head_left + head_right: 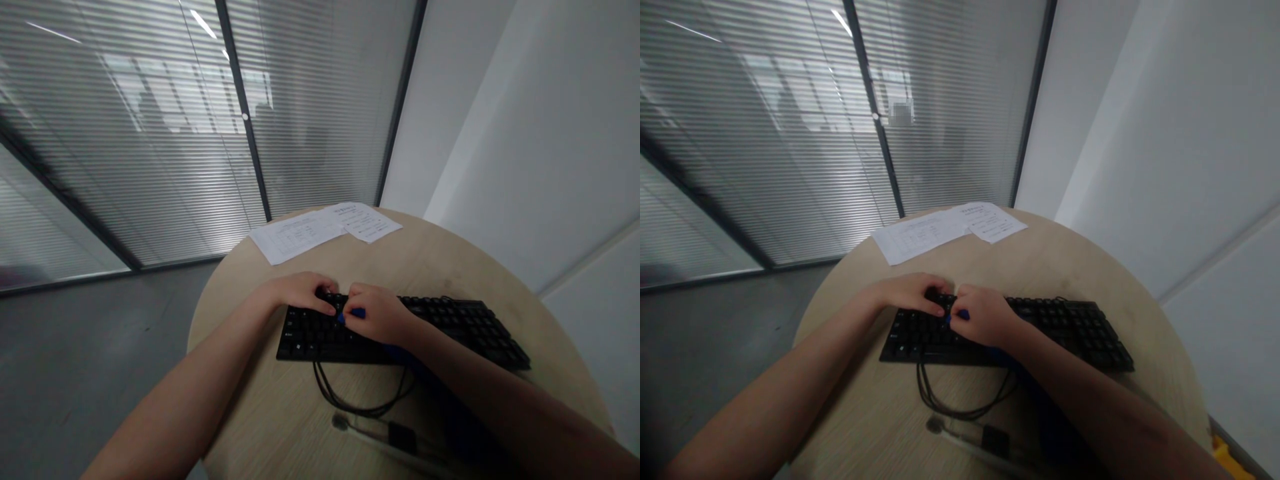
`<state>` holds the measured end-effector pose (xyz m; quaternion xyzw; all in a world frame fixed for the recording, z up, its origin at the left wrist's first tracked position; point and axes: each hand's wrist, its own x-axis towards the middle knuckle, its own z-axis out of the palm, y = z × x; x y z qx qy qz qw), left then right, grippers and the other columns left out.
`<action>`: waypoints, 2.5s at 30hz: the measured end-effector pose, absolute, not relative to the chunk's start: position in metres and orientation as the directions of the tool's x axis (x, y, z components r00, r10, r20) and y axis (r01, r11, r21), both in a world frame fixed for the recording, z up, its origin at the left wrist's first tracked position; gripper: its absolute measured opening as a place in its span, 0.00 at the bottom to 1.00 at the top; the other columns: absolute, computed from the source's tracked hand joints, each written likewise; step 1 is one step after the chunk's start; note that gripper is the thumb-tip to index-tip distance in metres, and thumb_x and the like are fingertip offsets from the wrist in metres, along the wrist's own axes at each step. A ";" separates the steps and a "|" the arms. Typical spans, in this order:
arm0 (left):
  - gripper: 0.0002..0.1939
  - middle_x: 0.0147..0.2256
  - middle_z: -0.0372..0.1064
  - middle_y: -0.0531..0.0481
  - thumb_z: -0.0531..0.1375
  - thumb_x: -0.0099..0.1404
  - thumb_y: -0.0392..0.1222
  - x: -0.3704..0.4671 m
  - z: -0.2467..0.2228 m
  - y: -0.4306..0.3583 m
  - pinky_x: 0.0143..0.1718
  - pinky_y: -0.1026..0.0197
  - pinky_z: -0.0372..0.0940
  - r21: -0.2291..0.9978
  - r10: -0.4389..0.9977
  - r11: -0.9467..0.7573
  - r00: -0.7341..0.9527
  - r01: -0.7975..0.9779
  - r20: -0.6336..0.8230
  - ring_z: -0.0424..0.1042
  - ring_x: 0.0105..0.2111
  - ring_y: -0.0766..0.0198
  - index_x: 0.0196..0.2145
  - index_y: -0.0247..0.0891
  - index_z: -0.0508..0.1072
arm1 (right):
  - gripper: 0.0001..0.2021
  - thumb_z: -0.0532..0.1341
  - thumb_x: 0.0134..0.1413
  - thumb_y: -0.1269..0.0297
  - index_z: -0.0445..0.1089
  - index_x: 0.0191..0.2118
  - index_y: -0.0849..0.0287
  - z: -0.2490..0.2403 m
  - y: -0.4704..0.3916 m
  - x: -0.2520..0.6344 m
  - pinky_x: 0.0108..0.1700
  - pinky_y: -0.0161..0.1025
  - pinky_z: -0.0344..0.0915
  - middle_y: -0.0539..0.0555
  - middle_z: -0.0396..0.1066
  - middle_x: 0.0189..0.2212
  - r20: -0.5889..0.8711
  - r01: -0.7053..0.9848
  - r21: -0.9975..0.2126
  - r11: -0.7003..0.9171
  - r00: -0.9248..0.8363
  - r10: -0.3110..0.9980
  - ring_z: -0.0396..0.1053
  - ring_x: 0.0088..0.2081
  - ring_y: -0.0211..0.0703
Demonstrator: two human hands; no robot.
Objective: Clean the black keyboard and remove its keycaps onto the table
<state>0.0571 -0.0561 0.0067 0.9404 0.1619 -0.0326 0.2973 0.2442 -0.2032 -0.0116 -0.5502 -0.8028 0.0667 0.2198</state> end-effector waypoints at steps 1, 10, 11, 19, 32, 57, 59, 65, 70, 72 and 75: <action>0.22 0.33 0.72 0.54 0.65 0.57 0.58 0.057 0.007 -0.056 0.33 0.63 0.55 0.550 0.283 -0.771 0.946 0.321 -0.155 0.68 0.33 0.63 0.41 0.39 0.75 | 0.07 0.63 0.55 0.67 0.80 0.32 0.56 -0.011 -0.203 0.244 0.35 0.36 0.58 0.51 0.71 0.31 0.280 0.851 -0.352 0.390 -0.302 0.911 0.68 0.33 0.39; 0.21 0.33 0.71 0.55 0.65 0.58 0.58 0.057 0.009 -0.057 0.33 0.63 0.54 0.570 0.274 -0.756 0.947 0.321 -0.169 0.67 0.33 0.63 0.41 0.39 0.75 | 0.07 0.63 0.57 0.68 0.81 0.33 0.56 -0.011 -0.203 0.245 0.36 0.35 0.59 0.51 0.71 0.31 0.270 0.842 -0.367 0.395 -0.311 0.911 0.68 0.33 0.38; 0.21 0.33 0.71 0.55 0.65 0.58 0.57 0.057 0.009 -0.058 0.33 0.63 0.54 0.567 0.275 -0.759 0.946 0.322 -0.169 0.67 0.33 0.63 0.40 0.39 0.75 | 0.08 0.62 0.58 0.68 0.81 0.34 0.56 -0.011 -0.203 0.245 0.36 0.36 0.59 0.51 0.71 0.32 0.271 0.838 -0.363 0.407 -0.323 0.907 0.68 0.33 0.38; 0.21 0.33 0.71 0.54 0.64 0.58 0.58 0.057 0.008 -0.056 0.33 0.63 0.54 0.562 0.256 -0.773 0.955 0.296 -0.151 0.67 0.33 0.63 0.41 0.39 0.75 | 0.07 0.64 0.56 0.69 0.80 0.32 0.56 -0.011 -0.202 0.245 0.37 0.35 0.60 0.51 0.70 0.31 0.274 0.836 -0.377 0.399 -0.311 0.910 0.68 0.33 0.39; 0.22 0.33 0.72 0.53 0.65 0.57 0.58 0.057 0.007 -0.056 0.32 0.62 0.54 0.569 0.272 -0.761 0.949 0.312 -0.157 0.67 0.33 0.63 0.41 0.39 0.75 | 0.07 0.63 0.56 0.70 0.80 0.32 0.56 -0.013 -0.201 0.247 0.38 0.36 0.61 0.51 0.70 0.31 0.291 0.810 -0.410 0.420 -0.321 0.901 0.69 0.34 0.39; 0.21 0.33 0.72 0.53 0.65 0.58 0.58 0.057 0.003 -0.054 0.33 0.62 0.54 0.565 0.266 -0.767 0.952 0.305 -0.152 0.67 0.32 0.63 0.41 0.39 0.76 | 0.08 0.63 0.60 0.66 0.81 0.38 0.56 -0.003 -0.202 0.253 0.37 0.36 0.58 0.52 0.71 0.34 0.170 0.846 -0.325 0.422 -0.387 0.906 0.68 0.34 0.39; 0.21 0.33 0.72 0.54 0.65 0.58 0.58 0.057 0.004 -0.054 0.33 0.62 0.54 0.564 0.268 -0.767 0.951 0.307 -0.153 0.67 0.33 0.63 0.41 0.39 0.76 | 0.08 0.62 0.60 0.65 0.81 0.38 0.56 0.000 -0.202 0.254 0.37 0.36 0.57 0.53 0.71 0.34 0.149 0.846 -0.326 0.422 -0.395 0.906 0.68 0.34 0.39; 0.21 0.33 0.71 0.54 0.65 0.57 0.58 0.057 0.007 -0.056 0.34 0.61 0.55 0.561 0.279 -0.761 0.945 0.326 -0.171 0.67 0.33 0.62 0.40 0.39 0.75 | 0.08 0.64 0.60 0.65 0.82 0.39 0.56 0.004 -0.201 0.259 0.36 0.36 0.57 0.53 0.72 0.33 0.129 0.826 -0.340 0.449 -0.432 0.893 0.68 0.34 0.39; 0.21 0.32 0.70 0.54 0.65 0.57 0.58 0.058 0.006 -0.055 0.33 0.62 0.55 0.571 0.268 -0.758 0.949 0.315 -0.167 0.67 0.33 0.63 0.40 0.39 0.75 | 0.08 0.64 0.60 0.65 0.82 0.39 0.56 0.007 -0.200 0.262 0.36 0.36 0.56 0.53 0.72 0.33 0.109 0.826 -0.316 0.467 -0.457 0.883 0.67 0.33 0.39; 0.21 0.33 0.71 0.54 0.65 0.57 0.58 0.058 0.006 -0.055 0.33 0.62 0.55 0.569 0.267 -0.761 0.950 0.311 -0.162 0.67 0.33 0.63 0.40 0.39 0.75 | 0.08 0.63 0.60 0.66 0.82 0.38 0.56 0.009 -0.201 0.265 0.36 0.36 0.57 0.53 0.72 0.32 0.100 0.827 -0.302 0.473 -0.466 0.879 0.67 0.33 0.39; 0.21 0.33 0.71 0.54 0.65 0.58 0.58 0.058 0.005 -0.055 0.33 0.62 0.55 0.559 0.274 -0.765 0.947 0.320 -0.168 0.67 0.33 0.63 0.40 0.40 0.75 | 0.08 0.64 0.59 0.67 0.82 0.37 0.57 0.012 -0.202 0.270 0.36 0.36 0.57 0.54 0.72 0.32 0.077 0.826 -0.287 0.485 -0.485 0.871 0.68 0.33 0.40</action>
